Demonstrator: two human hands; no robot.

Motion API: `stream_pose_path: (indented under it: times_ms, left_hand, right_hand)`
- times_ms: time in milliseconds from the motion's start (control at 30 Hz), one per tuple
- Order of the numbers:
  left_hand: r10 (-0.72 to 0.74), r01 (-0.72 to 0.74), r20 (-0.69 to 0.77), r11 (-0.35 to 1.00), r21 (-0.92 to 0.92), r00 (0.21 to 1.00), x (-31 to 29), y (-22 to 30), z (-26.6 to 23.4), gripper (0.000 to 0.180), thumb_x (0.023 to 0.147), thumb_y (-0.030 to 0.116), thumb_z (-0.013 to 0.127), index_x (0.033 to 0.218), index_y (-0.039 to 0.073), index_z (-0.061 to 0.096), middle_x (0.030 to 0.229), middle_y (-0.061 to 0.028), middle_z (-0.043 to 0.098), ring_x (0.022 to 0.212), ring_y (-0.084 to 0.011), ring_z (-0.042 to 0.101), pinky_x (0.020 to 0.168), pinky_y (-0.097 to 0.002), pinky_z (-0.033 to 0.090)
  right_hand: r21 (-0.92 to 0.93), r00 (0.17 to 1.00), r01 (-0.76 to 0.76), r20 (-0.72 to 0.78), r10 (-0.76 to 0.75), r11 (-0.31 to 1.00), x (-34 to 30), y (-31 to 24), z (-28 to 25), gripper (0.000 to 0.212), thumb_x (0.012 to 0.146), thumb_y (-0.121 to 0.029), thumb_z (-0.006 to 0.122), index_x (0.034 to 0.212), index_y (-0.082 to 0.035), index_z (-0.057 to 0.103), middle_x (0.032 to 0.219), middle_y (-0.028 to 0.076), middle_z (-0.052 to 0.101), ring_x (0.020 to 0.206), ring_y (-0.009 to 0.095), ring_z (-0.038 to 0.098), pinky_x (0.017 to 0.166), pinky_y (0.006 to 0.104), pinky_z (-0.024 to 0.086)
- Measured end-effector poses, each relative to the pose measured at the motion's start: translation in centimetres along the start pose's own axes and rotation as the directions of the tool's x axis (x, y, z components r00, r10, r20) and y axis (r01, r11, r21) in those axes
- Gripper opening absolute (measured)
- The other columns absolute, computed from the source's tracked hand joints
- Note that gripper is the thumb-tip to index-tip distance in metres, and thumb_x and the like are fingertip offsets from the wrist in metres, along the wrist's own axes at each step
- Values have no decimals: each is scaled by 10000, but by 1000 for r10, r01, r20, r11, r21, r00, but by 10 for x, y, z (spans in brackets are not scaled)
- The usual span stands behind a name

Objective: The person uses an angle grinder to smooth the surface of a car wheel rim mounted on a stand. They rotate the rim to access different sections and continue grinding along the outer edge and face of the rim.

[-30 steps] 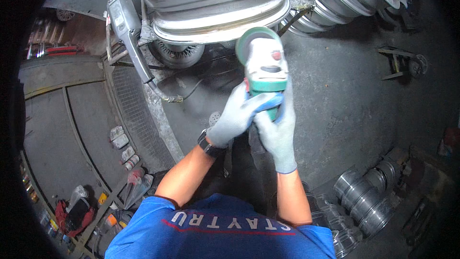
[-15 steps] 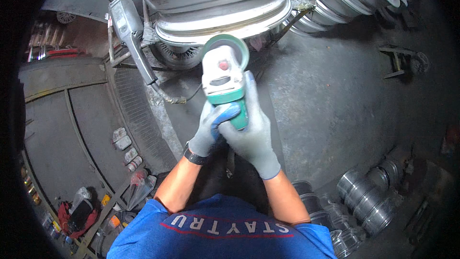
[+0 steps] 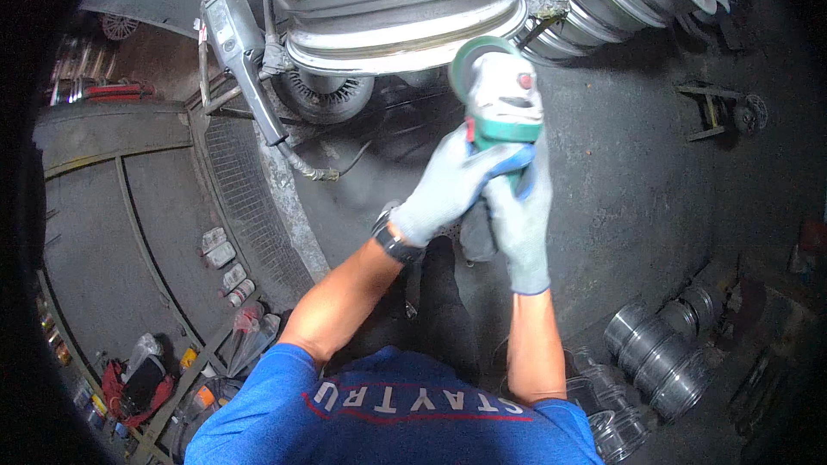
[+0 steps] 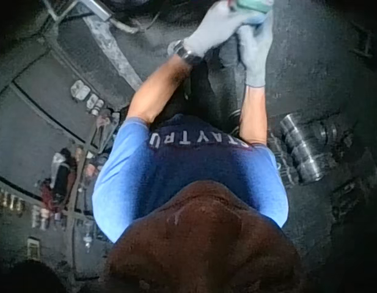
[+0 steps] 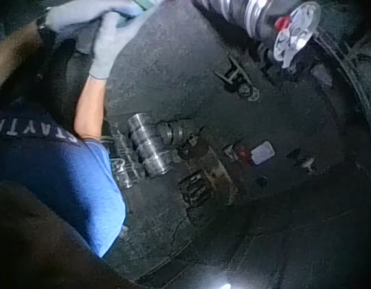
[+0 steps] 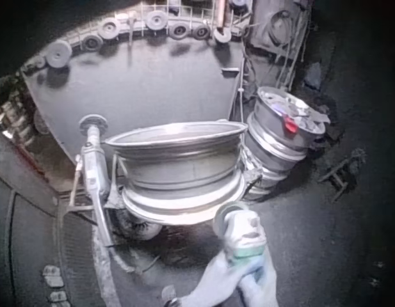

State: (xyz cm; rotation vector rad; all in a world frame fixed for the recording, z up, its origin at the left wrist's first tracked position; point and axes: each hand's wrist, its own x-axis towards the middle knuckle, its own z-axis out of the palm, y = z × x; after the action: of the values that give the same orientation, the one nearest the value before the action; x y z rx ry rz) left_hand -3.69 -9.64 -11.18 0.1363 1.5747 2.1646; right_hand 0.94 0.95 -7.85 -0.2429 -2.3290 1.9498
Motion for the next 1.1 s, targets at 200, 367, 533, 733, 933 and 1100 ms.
stream_pose_path:
  times_ms: [200, 367, 533, 733, 933, 1100]
  left_hand:
    - [-63, 1, -116, 881, -472, 991, -70, 7, -55, 470, 898, 154, 670, 1324, -15, 567, 1269, -104, 635, 1136, -182, 617, 995, -338, 492]
    - [-74, -4, -178, 916, -402, 981, -75, -1, -69, 543, 867, 197, 706, 1342, -14, 551, 1259, -105, 636, 1120, -186, 623, 974, -338, 499]
    - [-28, 2, -56, 908, -418, 998, -53, 3, -42, 437, 907, 158, 686, 1295, -14, 580, 1243, -100, 652, 1121, -165, 622, 976, -332, 499]
    - [148, -148, -12, 976, -159, 989, -9, -7, -1, 354, 971, 200, 647, 1259, -4, 615, 1190, -83, 681, 1097, -149, 630, 971, -320, 489]
    - [-90, 93, -35, 992, 90, 995, 22, 3, 20, 368, 896, 231, 713, 1187, 16, 646, 1111, -94, 698, 1011, -147, 641, 912, -316, 497]
    - [96, -91, -3, 935, -342, 995, -27, 1, -12, 354, 941, 126, 670, 1259, -18, 613, 1191, -94, 681, 1090, -162, 634, 978, -346, 496]
  right_hand:
    - [-249, 990, 103, 124, -74, 963, -30, -11, 60, 935, 760, -119, 713, 1559, 2, 242, 1408, 263, 537, 1280, 338, 580, 1018, 403, 491]
    - [-260, 976, 190, 151, -154, 947, -28, -5, 75, 945, 745, -129, 717, 1548, 30, 247, 1375, 294, 549, 1239, 367, 608, 987, 396, 511]
    - [-266, 991, 120, 85, -101, 956, -23, -2, 41, 950, 737, -97, 697, 1562, 5, 238, 1441, 268, 510, 1301, 355, 559, 1033, 405, 481]
    - [-33, 998, -55, 38, 56, 998, -3, -4, -3, 743, 819, -60, 650, 1510, -24, 380, 1406, 148, 532, 1269, 229, 537, 1068, 358, 424]
    - [98, 994, -84, -61, 90, 992, 7, 10, -24, 588, 884, -128, 613, 1435, -7, 450, 1338, 134, 556, 1207, 204, 552, 1038, 345, 438]
    - [19, 998, -15, 69, 13, 1000, -12, -22, 15, 789, 822, -91, 674, 1532, -29, 334, 1393, 148, 544, 1275, 238, 541, 1063, 365, 442]
